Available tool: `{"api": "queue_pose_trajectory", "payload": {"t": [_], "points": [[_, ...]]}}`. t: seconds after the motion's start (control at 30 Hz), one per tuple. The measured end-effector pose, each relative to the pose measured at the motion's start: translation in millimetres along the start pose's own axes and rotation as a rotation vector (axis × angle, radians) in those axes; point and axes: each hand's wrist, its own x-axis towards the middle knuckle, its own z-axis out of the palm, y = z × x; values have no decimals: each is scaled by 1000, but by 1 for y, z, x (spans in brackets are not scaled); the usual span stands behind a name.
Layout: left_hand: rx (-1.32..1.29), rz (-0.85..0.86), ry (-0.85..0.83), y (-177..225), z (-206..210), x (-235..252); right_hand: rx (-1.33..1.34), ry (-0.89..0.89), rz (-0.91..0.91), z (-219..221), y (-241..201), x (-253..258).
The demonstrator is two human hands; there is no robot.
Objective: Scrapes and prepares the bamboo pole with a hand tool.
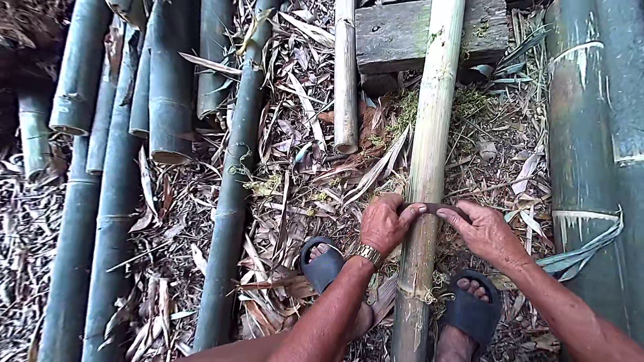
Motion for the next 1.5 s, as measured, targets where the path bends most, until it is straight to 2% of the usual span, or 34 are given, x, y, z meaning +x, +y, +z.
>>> {"api": "queue_pose_trajectory", "payload": {"t": [0.07, 0.17, 0.23, 0.3, 0.47, 0.53, 0.63, 0.73, 0.83, 0.9, 1.03, 1.1, 1.2, 1.27, 1.33, 1.4, 1.5], "points": [[-13, -6, -22, 6, -7, 1, 4, -37, 12, -7, -4, 8], [-41, -90, -116, 45, -37, -26, 5, -9, 17, -6, -8, 8], [-12, -20, -10, 16, -11, -44, 9, -8, 36, 8, -5, -17], [3, -11, 17, -9, 12, -45, 15, -43, 39, 16, 0, -33], [-8, -19, -11, -4, 6, -12, 20, -56, 73, 0, -16, -18], [-10, 8, 3, -7, 11, -30, 16, 32, 1, 18, -1, -34], [23, -6, -24, -16, 24, -71, 68, -13, 25, 37, 11, -73], [22, -11, -52, -14, 21, -63, 43, -27, 44, 29, 5, -68], [-8, -4, -22, -8, 14, -47, 16, 45, 0, 25, 4, -50], [4, -5, -21, -14, 23, -75, 47, -22, 27, 32, 6, -73], [28, -127, -189, -25, 34, -120, 124, -196, 39, 49, 18, -115], [40, -102, -170, -21, 31, -108, 132, -216, 58, 41, 17, -108], [6, 0, -59, -11, 21, -63, 66, -139, 54, 17, 3, -69], [-24, -18, -52, -6, 17, -41, -4, -110, 25, 8, -2, -51], [-14, -7, -40, -13, 24, -58, 28, -157, 9, 15, 4, -62], [8, -45, -106, -25, 35, -99, 105, -256, 11, 31, 17, -96], [15, -96, -197, -26, 37, -130, 126, -253, -45, 43, 25, -121]]}}
